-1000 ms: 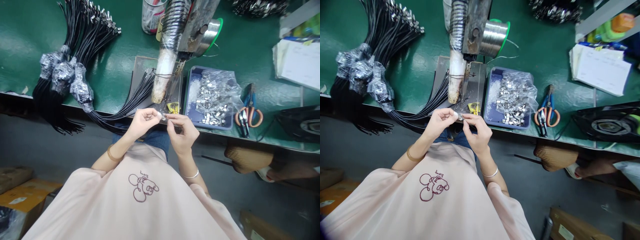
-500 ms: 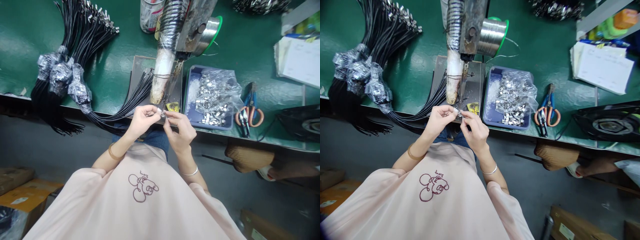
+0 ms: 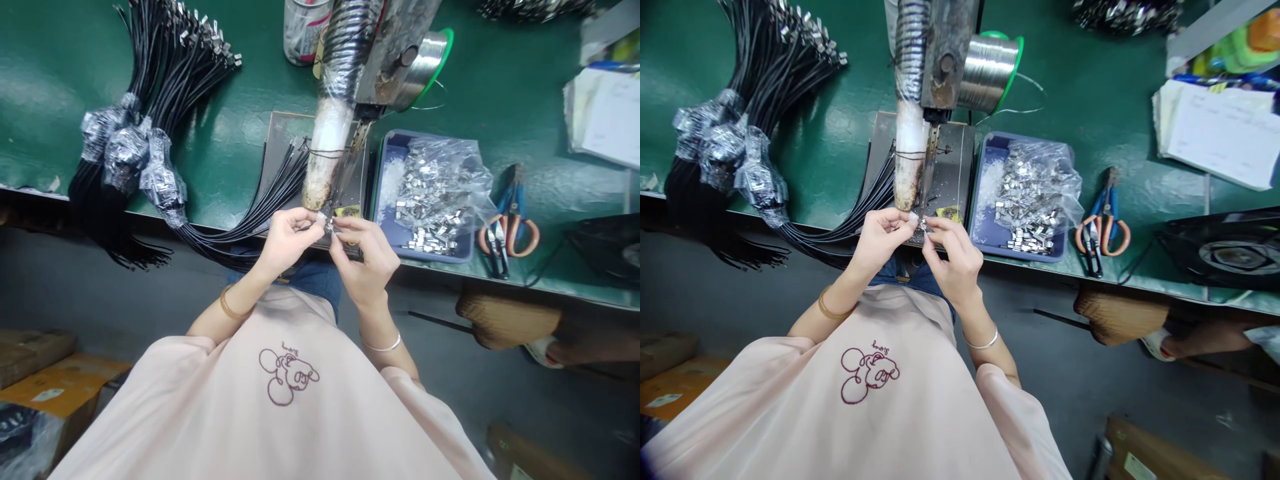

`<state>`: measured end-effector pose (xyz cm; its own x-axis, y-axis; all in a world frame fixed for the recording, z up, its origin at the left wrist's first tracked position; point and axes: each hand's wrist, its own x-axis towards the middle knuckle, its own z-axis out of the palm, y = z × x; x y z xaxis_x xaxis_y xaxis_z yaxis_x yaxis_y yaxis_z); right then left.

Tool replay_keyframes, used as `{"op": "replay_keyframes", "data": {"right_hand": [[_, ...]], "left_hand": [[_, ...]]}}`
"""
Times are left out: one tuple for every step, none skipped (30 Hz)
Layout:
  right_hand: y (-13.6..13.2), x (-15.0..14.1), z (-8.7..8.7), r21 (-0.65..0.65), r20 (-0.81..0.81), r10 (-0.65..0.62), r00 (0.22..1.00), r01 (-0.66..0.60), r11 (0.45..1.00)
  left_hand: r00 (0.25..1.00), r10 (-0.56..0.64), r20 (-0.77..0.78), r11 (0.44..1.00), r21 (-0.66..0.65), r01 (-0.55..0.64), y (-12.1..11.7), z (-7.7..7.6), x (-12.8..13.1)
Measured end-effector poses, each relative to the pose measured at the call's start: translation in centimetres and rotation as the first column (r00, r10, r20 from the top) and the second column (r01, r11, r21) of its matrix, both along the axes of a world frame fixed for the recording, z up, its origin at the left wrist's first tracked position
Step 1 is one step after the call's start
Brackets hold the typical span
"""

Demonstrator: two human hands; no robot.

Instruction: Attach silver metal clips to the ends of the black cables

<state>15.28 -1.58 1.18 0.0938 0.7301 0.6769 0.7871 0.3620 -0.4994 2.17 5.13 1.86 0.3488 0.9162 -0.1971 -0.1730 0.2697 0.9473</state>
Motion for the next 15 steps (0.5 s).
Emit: {"op": "replay_keyframes", "data": {"right_hand": [[0.02,0.0,0.09,0.001,0.005,-0.001,1.0,0.001,1.0],[0.02,0.0,0.18,-0.002,0.011,-0.005,1.0,0.005,1.0],[0.02,0.01,0.25,-0.006,0.021,-0.008,1.0,0.008,1.0],[0.01,0.01,0.3,-0.011,0.032,-0.011,0.999,0.012,1.0],[0.0,0.02,0.33,-0.016,0.041,-0.014,0.999,0.015,1.0],[-0.02,0.02,0.32,-0.018,0.048,-0.014,0.999,0.015,1.0],[-0.03,0.02,0.29,-0.015,0.052,-0.01,0.999,0.011,1.0],[-0.03,0.02,0.24,-0.01,0.056,-0.004,0.998,0.005,1.0],[-0.03,0.02,0.17,-0.005,0.059,0.001,0.998,-0.001,1.0],[-0.03,0.02,0.11,-0.002,0.063,0.007,0.998,-0.007,1.0],[-0.02,0.03,0.05,0.0,0.066,0.012,0.998,-0.012,1.0],[-0.01,0.04,0.02,-0.001,0.067,0.013,0.998,-0.013,1.0],[-0.01,0.06,0.0,-0.003,0.066,0.013,0.998,-0.013,1.0],[0.0,0.07,0.0,-0.005,0.064,0.01,0.998,-0.01,1.0],[0.0,0.08,0.03,-0.007,0.061,0.005,0.998,-0.005,1.0]], "left_hand": [[1.0,0.004,0.0,1.0,0.0,-0.004,-0.01,0.03,0.0],[1.0,0.006,-0.002,1.0,0.0,-0.006,-0.02,0.06,0.0],[1.0,0.006,-0.007,1.0,0.0,-0.006,-0.02,0.1,-0.01],[1.0,0.006,-0.013,1.0,0.0,-0.006,-0.02,0.14,-0.03],[1.0,0.007,-0.02,1.0,0.001,-0.006,-0.01,0.18,-0.07],[1.0,0.006,-0.026,1.0,0.003,-0.006,0.01,0.2,-0.11],[0.999,0.003,-0.032,1.0,0.007,-0.003,0.03,0.22,-0.16],[0.999,-0.001,-0.038,1.0,0.012,0.001,0.07,0.21,-0.21],[0.999,-0.006,-0.044,1.0,0.016,0.006,0.1,0.19,-0.25],[0.999,-0.011,-0.051,1.0,0.019,0.012,0.12,0.16,-0.28],[0.998,-0.016,-0.058,1.0,0.022,0.017,0.14,0.11,-0.29],[0.998,-0.021,-0.063,0.999,0.025,0.023,0.14,0.07,-0.29],[0.998,-0.025,-0.064,0.999,0.03,0.027,0.12,0.04,-0.28],[0.998,-0.027,-0.064,0.999,0.037,0.03,0.08,0.02,-0.25],[0.998,-0.025,-0.064,0.998,0.048,0.028,0.03,0.03,-0.23]]}}
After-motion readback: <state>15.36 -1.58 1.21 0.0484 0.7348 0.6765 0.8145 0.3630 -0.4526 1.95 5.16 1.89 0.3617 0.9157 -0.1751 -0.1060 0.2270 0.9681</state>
